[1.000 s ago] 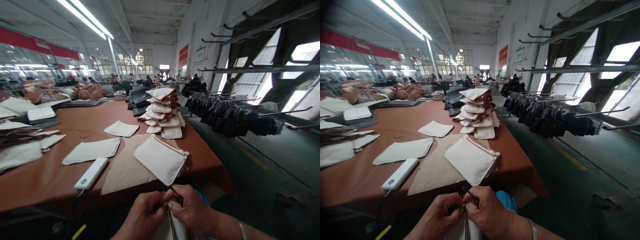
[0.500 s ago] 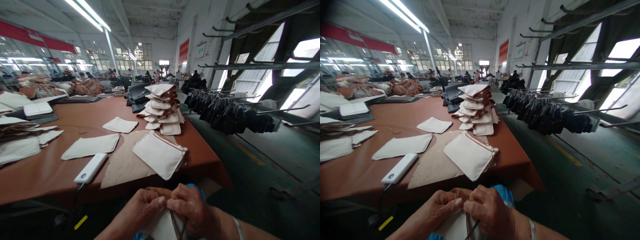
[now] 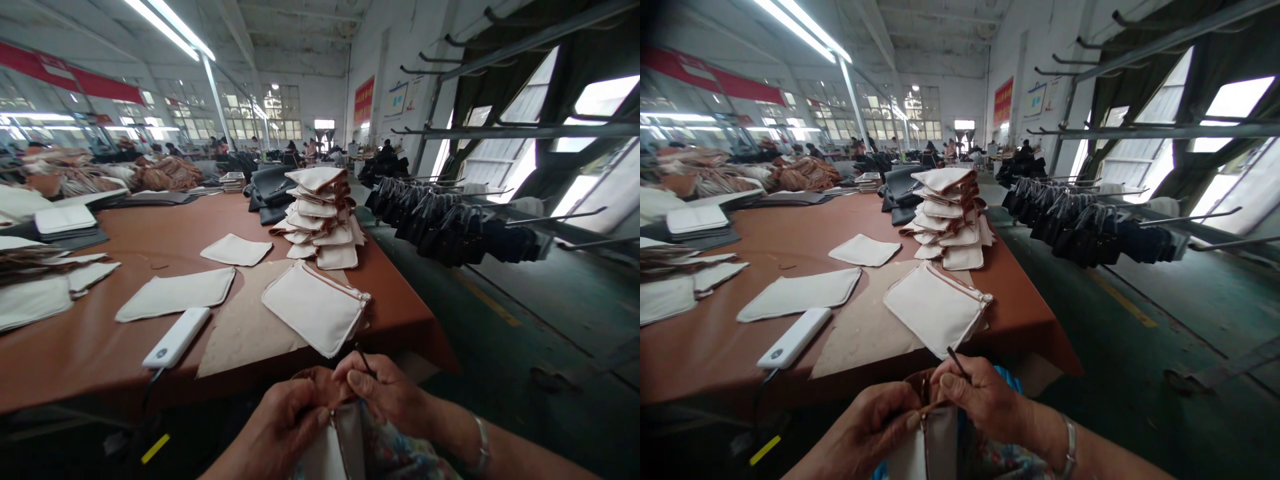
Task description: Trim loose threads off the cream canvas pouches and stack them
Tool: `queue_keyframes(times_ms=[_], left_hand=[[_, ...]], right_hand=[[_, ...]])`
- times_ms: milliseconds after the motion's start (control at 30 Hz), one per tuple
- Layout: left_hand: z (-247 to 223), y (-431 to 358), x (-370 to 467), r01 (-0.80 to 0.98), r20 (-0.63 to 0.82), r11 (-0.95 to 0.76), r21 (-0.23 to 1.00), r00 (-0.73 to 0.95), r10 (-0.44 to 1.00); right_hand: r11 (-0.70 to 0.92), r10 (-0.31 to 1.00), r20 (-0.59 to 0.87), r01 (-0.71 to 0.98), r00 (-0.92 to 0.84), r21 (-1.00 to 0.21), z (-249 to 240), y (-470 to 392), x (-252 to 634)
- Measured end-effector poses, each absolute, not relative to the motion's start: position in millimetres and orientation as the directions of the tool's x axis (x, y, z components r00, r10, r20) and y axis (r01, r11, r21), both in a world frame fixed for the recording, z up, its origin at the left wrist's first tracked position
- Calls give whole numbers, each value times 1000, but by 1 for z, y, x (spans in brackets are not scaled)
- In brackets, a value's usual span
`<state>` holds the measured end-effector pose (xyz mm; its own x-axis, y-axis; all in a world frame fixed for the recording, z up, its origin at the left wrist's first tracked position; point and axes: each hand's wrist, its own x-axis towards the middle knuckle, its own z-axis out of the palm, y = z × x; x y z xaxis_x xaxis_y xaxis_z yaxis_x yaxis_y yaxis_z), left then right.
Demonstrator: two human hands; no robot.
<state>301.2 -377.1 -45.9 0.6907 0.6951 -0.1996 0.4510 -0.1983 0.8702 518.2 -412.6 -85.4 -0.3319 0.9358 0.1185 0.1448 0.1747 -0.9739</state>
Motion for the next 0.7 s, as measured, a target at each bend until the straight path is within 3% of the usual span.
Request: queue_keyframes(times_ms=[167,300,400,533,700], left_hand=[[-45,-376,303,508,-136,-325,798,678,723],[-48,-376,306,499,-63,-391,773,674,736],[-52,-373,302,450,-163,-222,865,672,723],[-61,-366,293,263,-272,102,959,769,578],[-72,-364,292,194,-288,220,956,760,583]], right_hand=[[181,858,39,230,-512,-956,-59,-398,518],[283,853,101,292,-511,-913,-62,-395,512],[211,871,82,217,-485,-953,-69,-398,513],[7,882,-20,55,-471,-998,-78,-402,518],[-139,895,-115,-24,-431,-990,-87,-404,519]])
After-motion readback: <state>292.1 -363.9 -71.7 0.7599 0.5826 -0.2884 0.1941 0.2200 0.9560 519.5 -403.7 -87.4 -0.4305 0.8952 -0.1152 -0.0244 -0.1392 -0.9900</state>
